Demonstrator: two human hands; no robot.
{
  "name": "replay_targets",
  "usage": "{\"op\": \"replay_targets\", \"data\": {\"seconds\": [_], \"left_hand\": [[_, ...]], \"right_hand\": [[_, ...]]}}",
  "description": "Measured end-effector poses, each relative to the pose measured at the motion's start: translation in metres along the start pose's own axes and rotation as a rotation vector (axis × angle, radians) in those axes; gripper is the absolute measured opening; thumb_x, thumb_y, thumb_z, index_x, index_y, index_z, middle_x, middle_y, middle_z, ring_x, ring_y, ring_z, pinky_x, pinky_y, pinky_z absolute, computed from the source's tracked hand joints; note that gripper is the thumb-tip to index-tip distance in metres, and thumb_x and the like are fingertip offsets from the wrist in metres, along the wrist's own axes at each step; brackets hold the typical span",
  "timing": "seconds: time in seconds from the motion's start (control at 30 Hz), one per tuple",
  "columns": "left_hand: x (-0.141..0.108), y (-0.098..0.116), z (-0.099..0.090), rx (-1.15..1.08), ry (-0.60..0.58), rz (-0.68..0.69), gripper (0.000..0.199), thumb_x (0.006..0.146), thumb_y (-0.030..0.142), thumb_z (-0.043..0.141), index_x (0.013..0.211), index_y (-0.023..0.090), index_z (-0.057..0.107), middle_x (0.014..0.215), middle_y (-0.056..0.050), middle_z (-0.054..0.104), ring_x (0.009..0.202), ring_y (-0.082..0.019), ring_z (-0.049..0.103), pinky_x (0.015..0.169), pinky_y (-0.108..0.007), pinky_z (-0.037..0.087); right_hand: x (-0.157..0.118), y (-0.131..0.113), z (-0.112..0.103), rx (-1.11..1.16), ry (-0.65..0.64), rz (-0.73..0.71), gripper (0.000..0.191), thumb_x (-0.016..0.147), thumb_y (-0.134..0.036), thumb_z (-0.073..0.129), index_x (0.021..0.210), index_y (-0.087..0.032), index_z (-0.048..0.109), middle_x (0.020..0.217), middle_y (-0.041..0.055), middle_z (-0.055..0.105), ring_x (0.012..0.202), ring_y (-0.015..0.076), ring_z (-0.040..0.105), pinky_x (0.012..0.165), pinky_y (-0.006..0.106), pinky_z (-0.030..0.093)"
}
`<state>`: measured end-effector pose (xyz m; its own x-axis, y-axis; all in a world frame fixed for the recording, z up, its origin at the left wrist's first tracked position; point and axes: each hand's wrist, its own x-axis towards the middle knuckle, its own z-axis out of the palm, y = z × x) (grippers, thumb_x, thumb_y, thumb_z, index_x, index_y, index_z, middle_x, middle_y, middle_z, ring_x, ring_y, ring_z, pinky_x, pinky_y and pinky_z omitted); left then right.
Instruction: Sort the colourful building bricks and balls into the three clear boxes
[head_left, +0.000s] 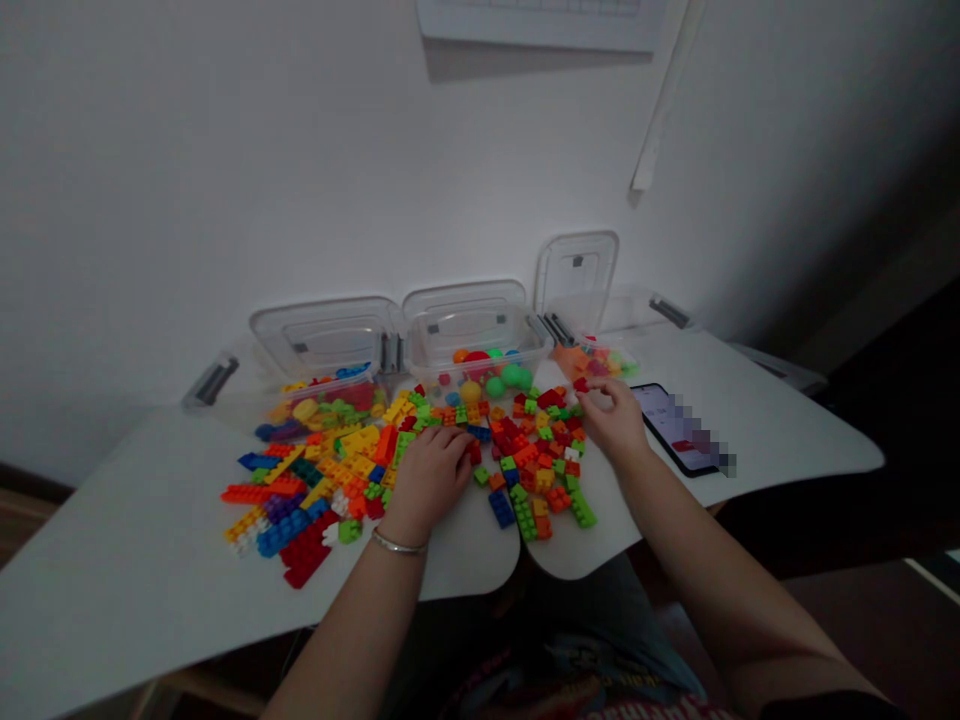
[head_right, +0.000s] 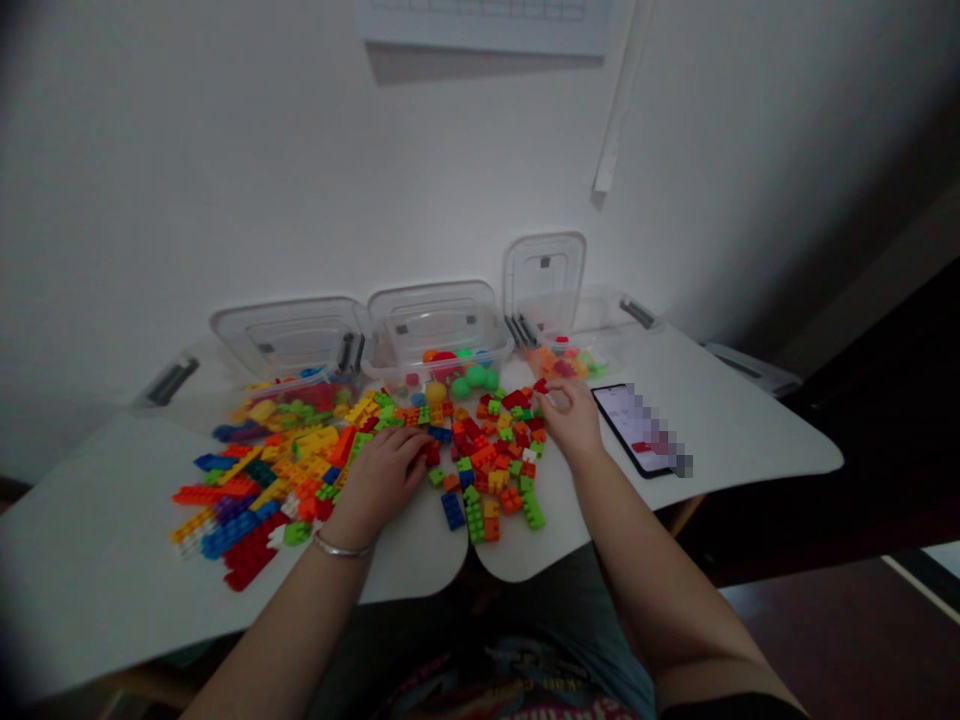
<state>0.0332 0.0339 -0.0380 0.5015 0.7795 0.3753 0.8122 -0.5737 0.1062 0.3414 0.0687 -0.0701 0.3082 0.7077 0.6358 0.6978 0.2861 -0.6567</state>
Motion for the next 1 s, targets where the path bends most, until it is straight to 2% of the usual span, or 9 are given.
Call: {"op": "replay_targets", "data": {"seconds": [0.17, 0.3, 0.43, 0.57, 0.73, 0.83, 1.0], "left_hand": [[0.0, 0.001, -0.001, -0.007, 0.003, 0.003, 0.026, 0.088, 0.02, 0.053, 0.109, 0.019, 0.067, 0.11, -0.007, 0.069, 0.102, -0.026, 0.058, 0.09, -0.042, 0.05], [0.0, 0.001, -0.001, -0.005, 0.01, 0.0, 0.026, 0.088, 0.02, 0.052, 0.109, 0.019, 0.067, 0.11, -0.007, 0.069, 0.102, -0.026, 0.059, 0.089, -0.042, 0.05], [0.0, 0.0, 0.0, -0.003, 0.01, 0.007, 0.026, 0.088, 0.02, 0.053, 0.109, 0.019, 0.067, 0.11, -0.007, 0.069, 0.101, -0.026, 0.058, 0.09, -0.042, 0.05], [0.0, 0.0, 0.001, -0.005, 0.005, 0.007, 0.025, 0.088, 0.02, 0.054, 0.108, 0.019, 0.068, 0.11, -0.008, 0.069, 0.101, -0.026, 0.059, 0.09, -0.042, 0.051], [0.0, 0.0, 0.0, -0.01, 0.007, 0.001, 0.025, 0.087, 0.02, 0.055, 0.108, 0.019, 0.068, 0.11, -0.007, 0.069, 0.101, -0.025, 0.059, 0.091, -0.042, 0.051], [0.0, 0.001, -0.001, -0.015, 0.008, -0.002, 0.025, 0.087, 0.019, 0.054, 0.108, 0.018, 0.068, 0.11, -0.007, 0.069, 0.102, -0.025, 0.058, 0.092, -0.042, 0.05], [0.0, 0.0, 0.0, -0.02, 0.006, 0.0, 0.025, 0.088, 0.02, 0.054, 0.109, 0.019, 0.068, 0.11, -0.007, 0.069, 0.102, -0.026, 0.058, 0.091, -0.042, 0.05]], "right_hand": [[0.029, -0.009, -0.016, 0.028, 0.198, -0.051, 0.02, 0.075, -0.035, 0.063, 0.09, -0.023, 0.062, 0.096, 0.0055, 0.07, 0.091, 0.0219, 0.063, 0.082, 0.039, 0.05], [0.068, -0.018, -0.032, 0.032, 0.284, -0.072, 0.04, 0.073, -0.032, 0.064, 0.111, -0.022, 0.059, 0.097, 0.0041, 0.069, 0.086, 0.0192, 0.064, 0.078, 0.037, 0.05], [0.099, -0.022, -0.042, -0.045, 0.247, -0.127, 0.04, 0.075, -0.031, 0.061, 0.115, -0.023, 0.061, 0.098, 0.0046, 0.071, 0.084, 0.0193, 0.065, 0.08, 0.039, 0.05], [0.114, -0.017, -0.039, -0.091, 0.203, -0.128, 0.035, 0.076, -0.031, 0.06, 0.11, -0.022, 0.064, 0.098, 0.0052, 0.072, 0.084, 0.0201, 0.065, 0.083, 0.041, 0.05], [0.115, 0.001, -0.023, -0.096, 0.125, -0.009, 0.033, 0.073, -0.031, 0.061, 0.104, -0.019, 0.066, 0.094, 0.0072, 0.073, 0.089, 0.0227, 0.066, 0.087, 0.042, 0.05], [0.11, 0.007, -0.016, -0.193, 0.077, 0.073, 0.032, 0.073, -0.033, 0.062, 0.101, -0.019, 0.069, 0.092, 0.0086, 0.074, 0.091, 0.0253, 0.067, 0.09, 0.045, 0.049], [0.104, 0.011, -0.012, -0.317, 0.066, 0.071, 0.032, 0.078, -0.037, 0.056, 0.101, -0.02, 0.072, 0.089, 0.0086, 0.075, 0.091, 0.0265, 0.068, 0.096, 0.05, 0.043]]}}
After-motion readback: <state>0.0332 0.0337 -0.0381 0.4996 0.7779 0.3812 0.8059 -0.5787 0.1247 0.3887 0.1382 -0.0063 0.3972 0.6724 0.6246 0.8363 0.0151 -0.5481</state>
